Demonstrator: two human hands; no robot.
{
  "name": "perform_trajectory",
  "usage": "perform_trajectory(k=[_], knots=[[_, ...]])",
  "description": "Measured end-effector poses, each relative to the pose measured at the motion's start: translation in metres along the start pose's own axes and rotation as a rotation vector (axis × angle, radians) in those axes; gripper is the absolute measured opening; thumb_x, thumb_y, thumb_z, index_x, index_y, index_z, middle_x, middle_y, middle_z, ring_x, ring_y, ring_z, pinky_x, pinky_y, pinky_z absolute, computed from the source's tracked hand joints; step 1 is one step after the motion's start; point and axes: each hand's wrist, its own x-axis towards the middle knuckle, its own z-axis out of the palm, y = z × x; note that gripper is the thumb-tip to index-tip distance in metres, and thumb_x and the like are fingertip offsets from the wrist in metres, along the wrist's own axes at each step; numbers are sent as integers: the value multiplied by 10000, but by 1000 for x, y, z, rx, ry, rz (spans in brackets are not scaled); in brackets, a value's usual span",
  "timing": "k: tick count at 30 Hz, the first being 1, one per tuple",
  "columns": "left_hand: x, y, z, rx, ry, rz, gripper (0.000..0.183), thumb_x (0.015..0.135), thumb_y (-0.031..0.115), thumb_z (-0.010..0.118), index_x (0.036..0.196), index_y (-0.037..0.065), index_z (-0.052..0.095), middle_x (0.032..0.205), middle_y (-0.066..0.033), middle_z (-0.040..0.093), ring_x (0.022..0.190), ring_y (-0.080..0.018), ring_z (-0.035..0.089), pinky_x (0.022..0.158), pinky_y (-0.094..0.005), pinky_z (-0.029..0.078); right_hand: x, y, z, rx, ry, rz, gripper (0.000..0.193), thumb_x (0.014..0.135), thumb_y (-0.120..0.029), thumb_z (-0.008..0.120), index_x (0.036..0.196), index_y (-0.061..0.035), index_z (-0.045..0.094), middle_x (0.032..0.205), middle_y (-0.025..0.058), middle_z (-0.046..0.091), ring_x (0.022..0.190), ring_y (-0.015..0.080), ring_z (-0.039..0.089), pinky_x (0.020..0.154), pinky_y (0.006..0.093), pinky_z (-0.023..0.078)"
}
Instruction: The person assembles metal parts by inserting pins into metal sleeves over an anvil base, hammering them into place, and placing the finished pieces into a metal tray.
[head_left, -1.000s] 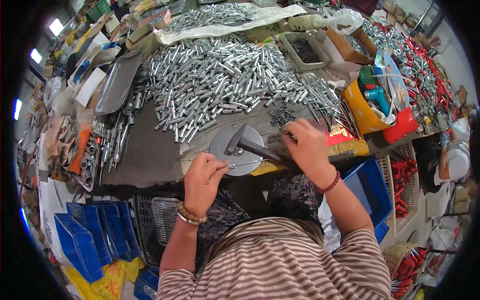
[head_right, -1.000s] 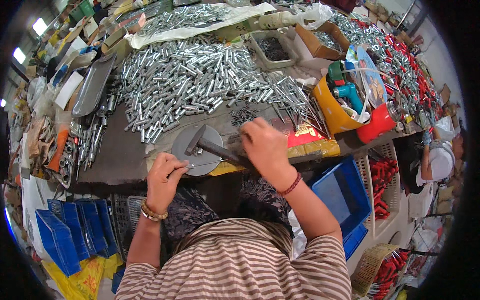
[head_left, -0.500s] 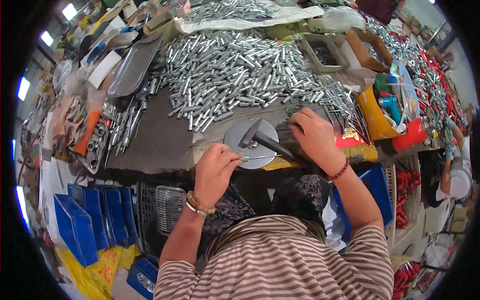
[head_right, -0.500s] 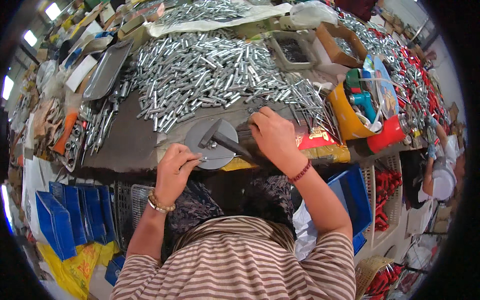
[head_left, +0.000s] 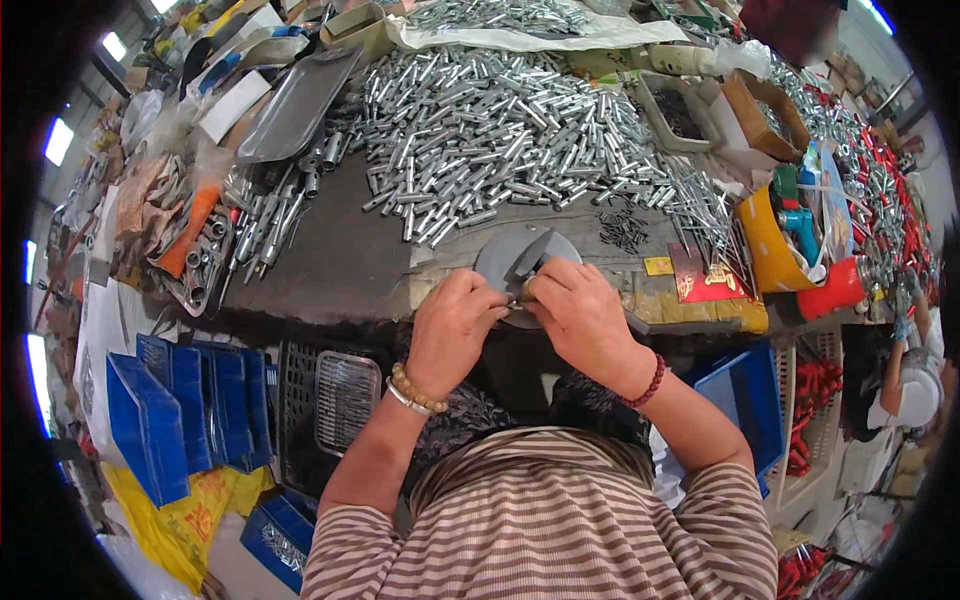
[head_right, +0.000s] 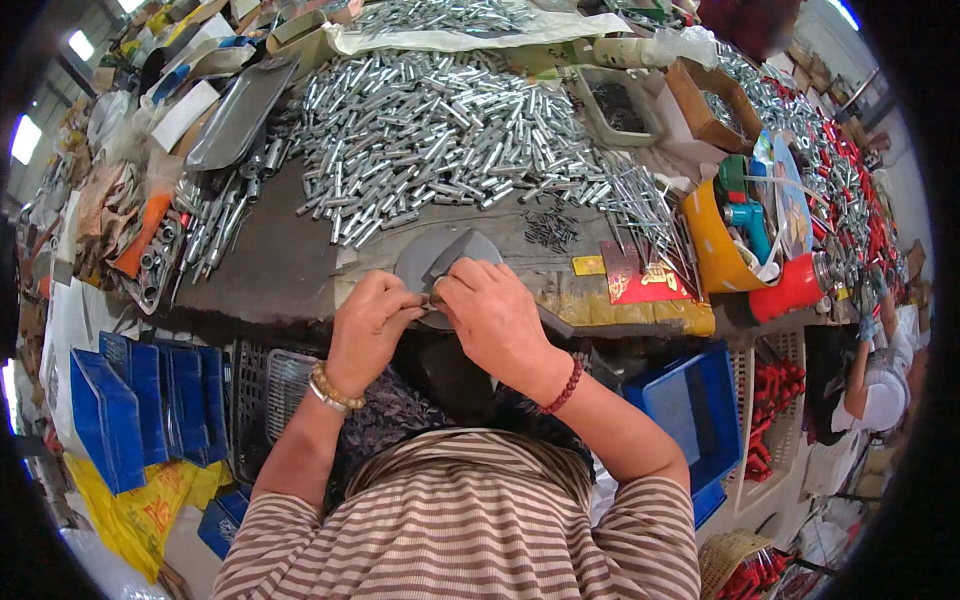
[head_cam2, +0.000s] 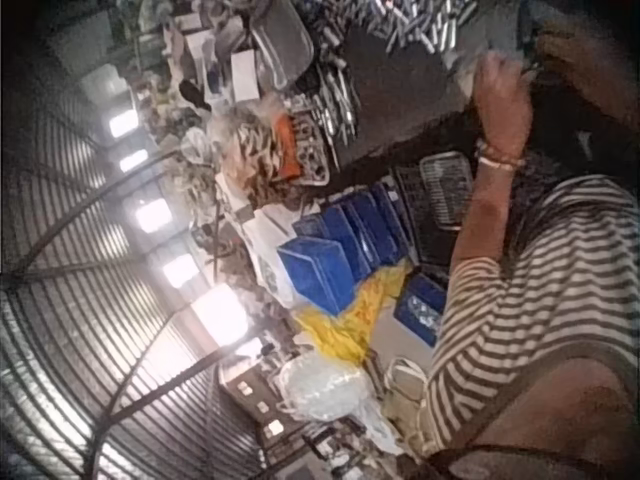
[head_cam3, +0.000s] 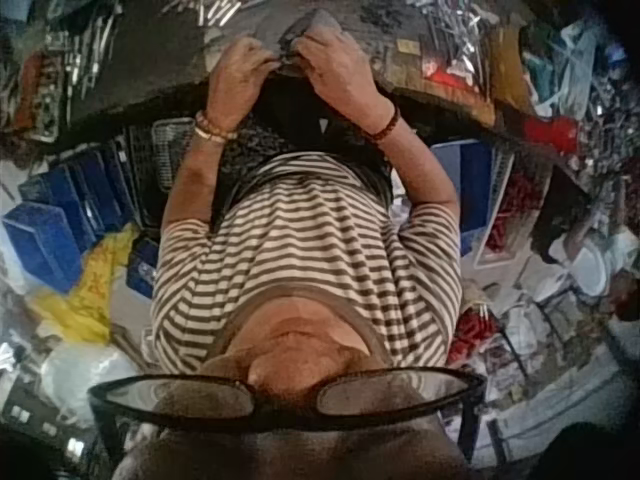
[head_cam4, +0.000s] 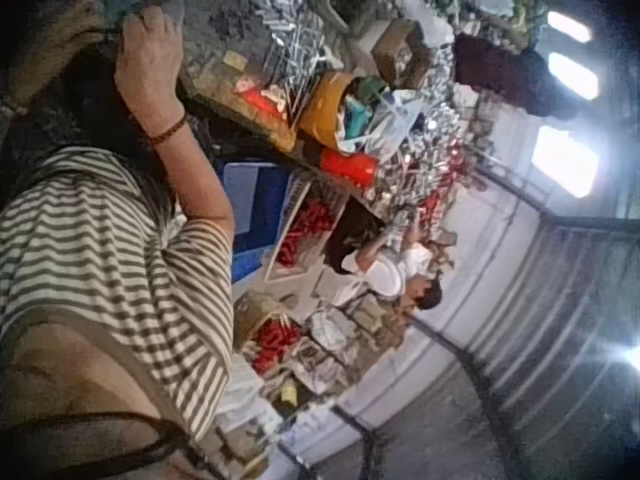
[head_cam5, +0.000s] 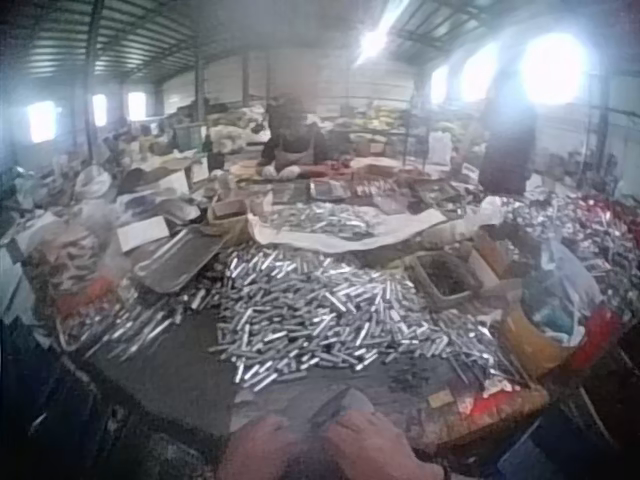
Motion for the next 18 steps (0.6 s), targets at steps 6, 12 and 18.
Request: perform_trajectory(k=[6, 12, 18], knots=[[0, -2, 3, -10, 25, 11, 135, 820, 46, 772, 943, 53, 716, 911, -102, 610, 866, -327, 626, 744, -435, 504, 2, -8, 2, -250, -41, -102, 138, 815, -83, 663, 952, -77, 643, 931, 62, 538, 894, 265, 577, 813, 401, 477], [0, -2, 2, -6, 15, 17, 167, 840, -8, 745, 1004, 25, 743, 931, -104, 611, 842, -277, 630, 735, -367, 516, 0, -9, -11, -202, 4, 18, 234, 824, -114, 739, 1042, -85, 661, 984, 75, 593, 960, 281, 609, 840, 418, 488], [-2, -2, 5, -21, 30, 29, 148, 861, 37, 769, 1008, 29, 755, 918, -92, 599, 825, -259, 623, 722, -351, 512, -26, 19, -32, -257, -46, 236, 284, 830, -93, 745, 1101, -65, 666, 1019, 117, 621, 954, 333, 624, 828, 463, 517]])
